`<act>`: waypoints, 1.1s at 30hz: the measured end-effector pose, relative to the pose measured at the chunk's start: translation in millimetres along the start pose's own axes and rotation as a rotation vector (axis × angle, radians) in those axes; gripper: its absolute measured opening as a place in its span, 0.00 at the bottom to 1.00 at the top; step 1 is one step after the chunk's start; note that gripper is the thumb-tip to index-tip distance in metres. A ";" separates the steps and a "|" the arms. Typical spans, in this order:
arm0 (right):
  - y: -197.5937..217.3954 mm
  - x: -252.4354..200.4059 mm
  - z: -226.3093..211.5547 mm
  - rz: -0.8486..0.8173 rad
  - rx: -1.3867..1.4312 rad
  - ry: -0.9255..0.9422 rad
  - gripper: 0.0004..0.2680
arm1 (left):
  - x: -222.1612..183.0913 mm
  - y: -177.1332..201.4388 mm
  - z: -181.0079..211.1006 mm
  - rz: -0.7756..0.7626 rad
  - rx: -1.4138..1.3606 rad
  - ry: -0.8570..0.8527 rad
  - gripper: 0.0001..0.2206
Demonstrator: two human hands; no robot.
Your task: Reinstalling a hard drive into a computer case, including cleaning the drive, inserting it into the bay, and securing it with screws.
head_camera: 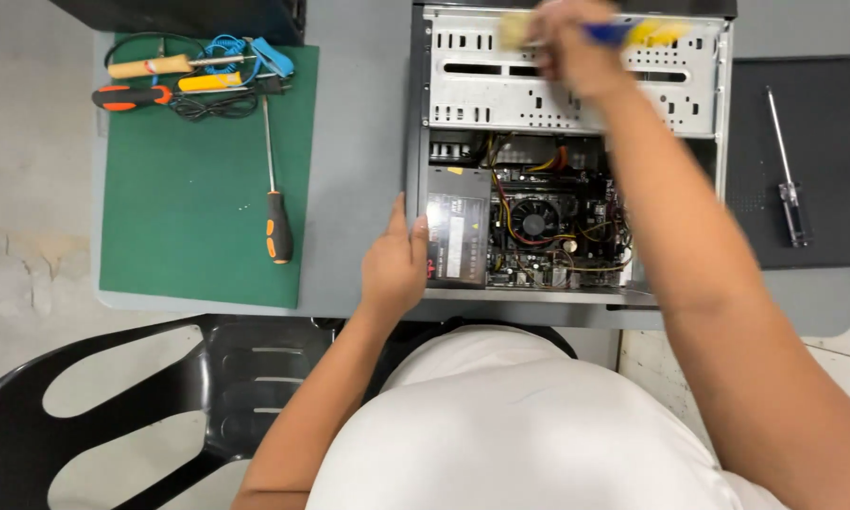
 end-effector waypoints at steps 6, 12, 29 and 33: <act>192.1 37.0 190.0 -0.102 -1.111 0.233 0.07 | -4.9 5.8 7.4 0.026 0.069 0.078 0.30; 144.7 -51.8 89.1 -0.071 -0.496 -0.193 0.07 | -2.5 2.7 1.9 0.034 0.043 0.105 0.29; -109.8 -157.8 -52.0 -0.761 0.215 0.058 0.11 | -10.1 7.0 9.6 0.205 -0.283 -0.205 0.19; -78.6 -163.8 -48.7 -0.753 -0.153 -0.196 0.13 | -6.0 7.7 0.2 0.237 -0.327 -0.204 0.16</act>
Point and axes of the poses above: each hand's wrist, its own x-axis towards the middle knuckle, its own y-axis out of the back of the hand, z = x × y, the point moved 6 cm from there along x, towards the middle knuckle, and after that the axes turned 9 degrees about y, right-handed, at the moved point
